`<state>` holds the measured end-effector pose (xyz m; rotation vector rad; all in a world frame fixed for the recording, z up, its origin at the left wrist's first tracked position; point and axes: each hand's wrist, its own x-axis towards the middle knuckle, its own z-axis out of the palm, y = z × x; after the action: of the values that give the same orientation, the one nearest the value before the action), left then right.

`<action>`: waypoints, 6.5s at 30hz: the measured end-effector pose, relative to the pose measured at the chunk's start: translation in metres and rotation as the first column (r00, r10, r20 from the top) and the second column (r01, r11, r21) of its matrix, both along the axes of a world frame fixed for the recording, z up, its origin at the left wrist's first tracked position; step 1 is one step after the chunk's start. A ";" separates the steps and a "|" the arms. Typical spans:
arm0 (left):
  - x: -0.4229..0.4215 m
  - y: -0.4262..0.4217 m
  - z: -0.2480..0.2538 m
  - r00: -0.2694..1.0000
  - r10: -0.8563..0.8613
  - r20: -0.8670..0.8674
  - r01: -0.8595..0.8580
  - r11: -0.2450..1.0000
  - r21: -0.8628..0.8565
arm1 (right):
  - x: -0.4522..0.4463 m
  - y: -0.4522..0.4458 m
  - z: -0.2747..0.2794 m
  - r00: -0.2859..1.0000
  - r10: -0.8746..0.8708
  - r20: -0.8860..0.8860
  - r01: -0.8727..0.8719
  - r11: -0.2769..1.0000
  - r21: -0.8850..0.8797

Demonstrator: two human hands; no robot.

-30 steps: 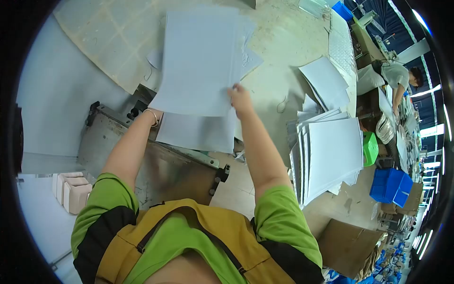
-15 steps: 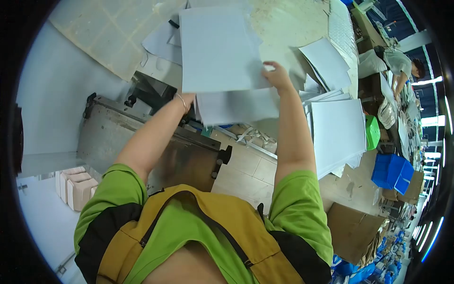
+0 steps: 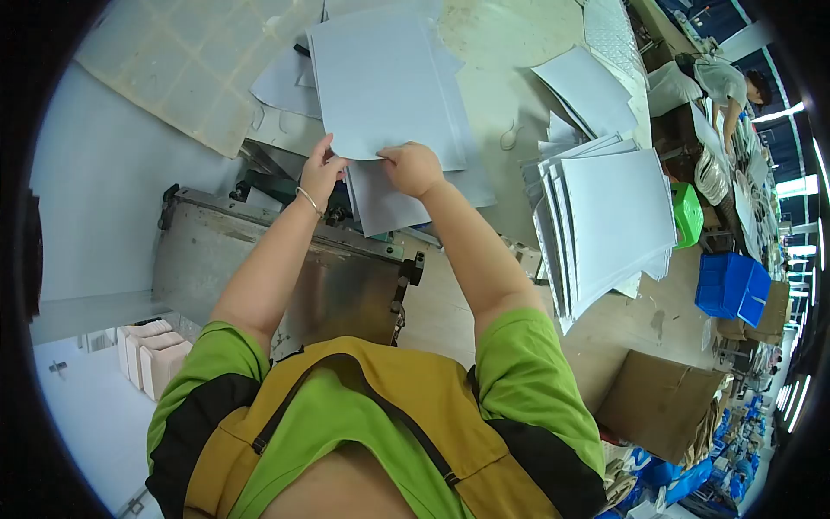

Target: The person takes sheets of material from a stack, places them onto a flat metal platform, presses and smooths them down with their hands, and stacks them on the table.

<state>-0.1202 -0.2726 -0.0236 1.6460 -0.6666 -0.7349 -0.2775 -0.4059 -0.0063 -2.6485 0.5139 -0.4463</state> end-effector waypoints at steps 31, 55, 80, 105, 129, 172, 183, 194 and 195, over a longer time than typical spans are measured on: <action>0.026 0.071 0.012 0.878 0.050 -0.477 -0.187 0.952 -0.244 | -0.103 0.172 0.202 0.958 0.256 0.131 -0.202 0.924 -0.326; 0.116 0.277 0.010 0.257 -0.609 0.751 0.403 0.774 0.489 | 0.060 0.353 0.037 0.568 -0.677 -0.468 0.707 0.693 -0.144; 0.099 0.267 0.035 0.179 -0.705 0.687 0.272 0.706 0.654 | 0.087 0.349 0.018 0.584 -0.715 -0.384 0.714 0.678 -0.177; 0.098 0.267 0.034 0.153 -0.715 0.682 0.251 0.695 0.673 | 0.084 0.346 0.019 0.584 -0.720 -0.374 0.728 0.669 -0.149; 0.111 0.301 0.027 0.156 -0.670 0.726 0.193 0.741 0.643 | 0.094 0.408 0.019 0.636 -0.701 -0.323 0.716 0.692 -0.092; 0.129 0.289 0.037 0.281 -0.672 0.685 0.413 0.729 0.546 | 0.087 0.358 0.005 0.758 -0.631 -0.163 0.648 0.758 0.081; 0.117 0.275 0.013 0.203 -0.622 0.756 0.308 0.773 0.554 | 0.083 0.332 0.009 0.657 -0.647 -0.387 0.621 0.755 -0.210; 0.117 0.262 0.018 0.215 -0.609 0.763 0.294 0.786 0.544 | 0.089 0.335 0.016 0.617 -0.665 -0.421 0.655 0.730 -0.194; 0.116 0.264 0.018 0.221 -0.606 0.764 0.293 0.789 0.540 | 0.089 0.337 0.015 0.615 -0.666 -0.423 0.656 0.729 -0.194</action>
<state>-0.0038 -0.0086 -0.0055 2.1094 -2.0638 -0.1829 -0.1888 -0.0689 0.0082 -2.4830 1.6890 0.0220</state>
